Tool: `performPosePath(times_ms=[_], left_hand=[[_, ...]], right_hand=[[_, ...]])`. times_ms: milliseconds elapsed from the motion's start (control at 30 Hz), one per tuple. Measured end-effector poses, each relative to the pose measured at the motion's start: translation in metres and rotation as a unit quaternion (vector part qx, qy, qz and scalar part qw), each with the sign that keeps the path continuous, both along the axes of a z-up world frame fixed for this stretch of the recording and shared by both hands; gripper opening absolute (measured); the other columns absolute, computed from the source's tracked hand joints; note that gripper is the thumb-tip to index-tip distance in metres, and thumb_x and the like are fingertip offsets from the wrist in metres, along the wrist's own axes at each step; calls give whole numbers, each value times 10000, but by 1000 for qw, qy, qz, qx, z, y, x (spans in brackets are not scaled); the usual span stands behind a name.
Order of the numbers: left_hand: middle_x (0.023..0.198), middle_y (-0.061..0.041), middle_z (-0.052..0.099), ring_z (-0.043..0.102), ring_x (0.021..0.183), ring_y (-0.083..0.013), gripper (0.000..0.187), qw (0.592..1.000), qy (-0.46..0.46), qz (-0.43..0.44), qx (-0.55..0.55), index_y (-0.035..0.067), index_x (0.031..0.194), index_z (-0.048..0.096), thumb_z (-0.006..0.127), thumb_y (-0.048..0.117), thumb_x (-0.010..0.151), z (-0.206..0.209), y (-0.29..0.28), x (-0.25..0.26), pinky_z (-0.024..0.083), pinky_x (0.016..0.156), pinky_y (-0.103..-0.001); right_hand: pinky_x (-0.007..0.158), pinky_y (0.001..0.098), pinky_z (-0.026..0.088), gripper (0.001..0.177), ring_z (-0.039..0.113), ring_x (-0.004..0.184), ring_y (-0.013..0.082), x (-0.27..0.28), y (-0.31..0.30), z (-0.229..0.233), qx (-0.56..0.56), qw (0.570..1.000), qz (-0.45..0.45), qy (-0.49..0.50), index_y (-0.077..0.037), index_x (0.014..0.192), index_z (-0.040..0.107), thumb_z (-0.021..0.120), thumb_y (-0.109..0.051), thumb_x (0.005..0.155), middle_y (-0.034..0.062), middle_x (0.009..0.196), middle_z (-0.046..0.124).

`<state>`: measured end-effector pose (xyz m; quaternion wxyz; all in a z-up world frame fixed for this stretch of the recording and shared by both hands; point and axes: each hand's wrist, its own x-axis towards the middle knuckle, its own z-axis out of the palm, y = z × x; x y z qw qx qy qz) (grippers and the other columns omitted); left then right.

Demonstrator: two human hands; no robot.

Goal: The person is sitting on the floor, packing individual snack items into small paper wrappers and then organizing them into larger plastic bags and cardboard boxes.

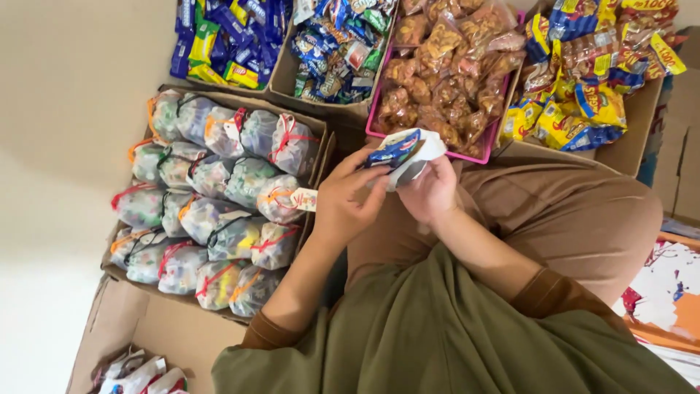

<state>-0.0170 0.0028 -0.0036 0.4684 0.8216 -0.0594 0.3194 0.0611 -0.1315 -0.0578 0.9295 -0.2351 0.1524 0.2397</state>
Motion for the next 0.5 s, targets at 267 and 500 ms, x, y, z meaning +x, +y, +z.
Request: performPosePath(times_ms=[267,500], left_hand=[[1087,-116,752,752,968,-299,112,997,66,40,-14,136,983,807,799,170,877,4,1,-32,601,896,-370],[1157,-136,728,739,1011,-299,174,996,58,62,15,126,1046,794,791,182,882,-9,-19,-43,607,882,-363]], right_hand=[[1244,498,315,632,348,1463,345,-32,-13,14,-300,933,-54,-193,-148,1602,319,552,-221,1018,164,1598,295],[1037,266,431,1043,368,1113,132,-57,-41,16,-414,825,-69,-378,-231,1681,70,784,-115,929,75,1543,252]])
